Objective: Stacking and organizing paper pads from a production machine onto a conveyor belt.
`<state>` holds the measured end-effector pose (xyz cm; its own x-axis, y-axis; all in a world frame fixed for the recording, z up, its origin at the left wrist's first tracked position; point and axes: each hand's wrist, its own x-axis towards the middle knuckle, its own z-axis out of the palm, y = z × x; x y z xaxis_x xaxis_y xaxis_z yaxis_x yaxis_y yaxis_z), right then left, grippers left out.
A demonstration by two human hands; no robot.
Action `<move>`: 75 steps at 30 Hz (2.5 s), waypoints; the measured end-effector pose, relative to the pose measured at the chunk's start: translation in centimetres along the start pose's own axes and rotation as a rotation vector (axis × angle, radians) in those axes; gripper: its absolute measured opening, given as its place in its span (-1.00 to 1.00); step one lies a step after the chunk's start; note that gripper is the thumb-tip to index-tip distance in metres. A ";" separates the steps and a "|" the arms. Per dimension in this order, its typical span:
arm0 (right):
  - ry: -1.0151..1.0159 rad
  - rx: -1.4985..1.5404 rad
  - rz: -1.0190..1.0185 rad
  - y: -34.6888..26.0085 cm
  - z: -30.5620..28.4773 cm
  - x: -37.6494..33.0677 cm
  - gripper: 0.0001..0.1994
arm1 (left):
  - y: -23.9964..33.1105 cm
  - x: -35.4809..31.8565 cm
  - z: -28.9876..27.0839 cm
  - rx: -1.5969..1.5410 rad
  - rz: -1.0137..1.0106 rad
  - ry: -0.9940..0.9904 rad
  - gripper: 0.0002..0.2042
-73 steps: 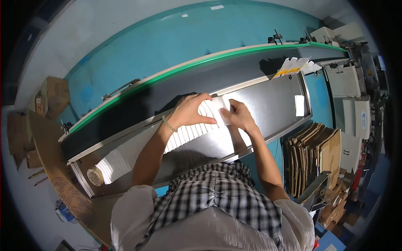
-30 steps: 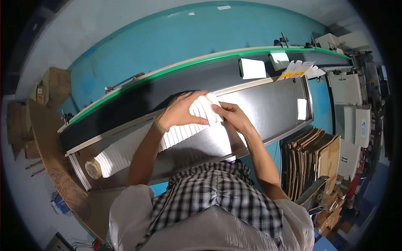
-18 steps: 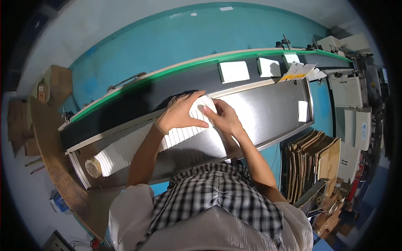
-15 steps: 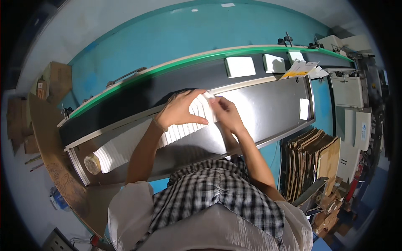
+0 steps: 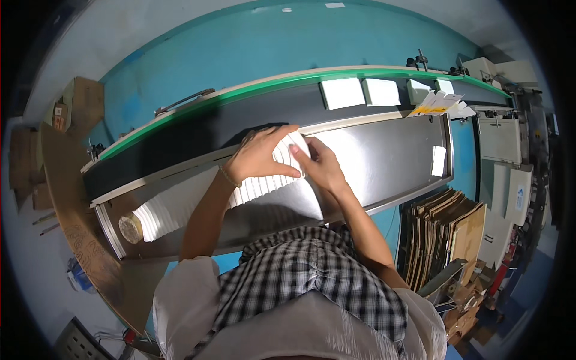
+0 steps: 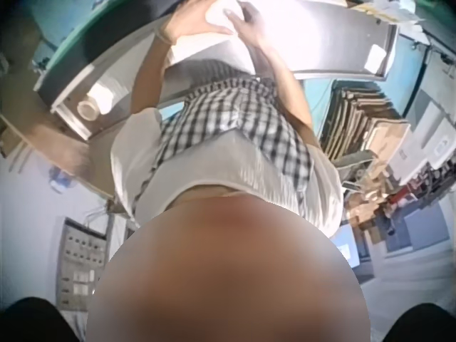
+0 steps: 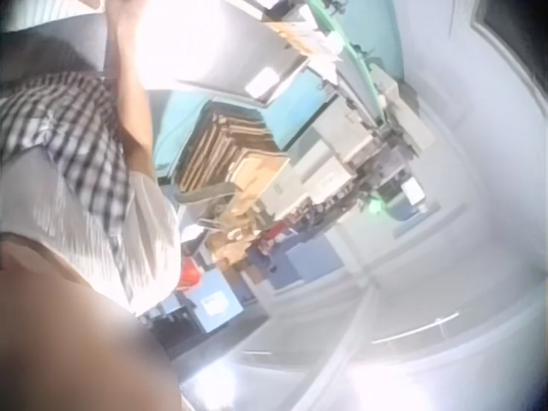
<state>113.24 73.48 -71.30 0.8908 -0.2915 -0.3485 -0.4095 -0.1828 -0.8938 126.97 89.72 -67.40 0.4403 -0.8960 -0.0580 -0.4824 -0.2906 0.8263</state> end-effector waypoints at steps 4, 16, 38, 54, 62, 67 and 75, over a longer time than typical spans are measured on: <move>-0.036 0.351 0.210 0.4 -1.5 -0.4 -0.55 | 0.0 -0.5 -0.3 -0.002 -0.031 -0.035 -0.23; 0.149 0.582 0.257 0.1 -2.1 3.1 -0.68 | 0.1 -0.4 -0.3 0.019 -0.092 -0.025 -0.23; 0.072 0.290 0.213 -1.3 -2.5 1.6 -0.70 | 0.5 -1.8 -0.9 0.023 -0.123 -0.051 -0.21; -0.216 0.035 0.042 3.1 2.6 1.9 -0.67 | -1.4 -4.4 -0.6 0.033 0.014 0.007 -0.36; 0.177 -0.040 -0.079 -1.4 3.7 2.3 -0.43 | -2.4 -4.0 -0.8 0.080 -0.082 -0.036 -0.29; 0.116 -0.109 -0.162 0.3 6.6 1.1 -0.48 | -1.4 -4.5 -1.2 -0.018 -0.131 0.004 -0.22; -0.009 0.020 0.010 0.6 3.0 3.7 -0.63 | -0.8 -4.7 -1.8 0.121 -0.173 -0.026 -0.26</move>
<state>116.83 75.16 -74.02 0.8883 -0.2852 -0.3600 -0.4146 -0.1608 -0.8957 126.64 94.80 -66.82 0.5055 -0.8371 -0.2092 -0.4895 -0.4779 0.7294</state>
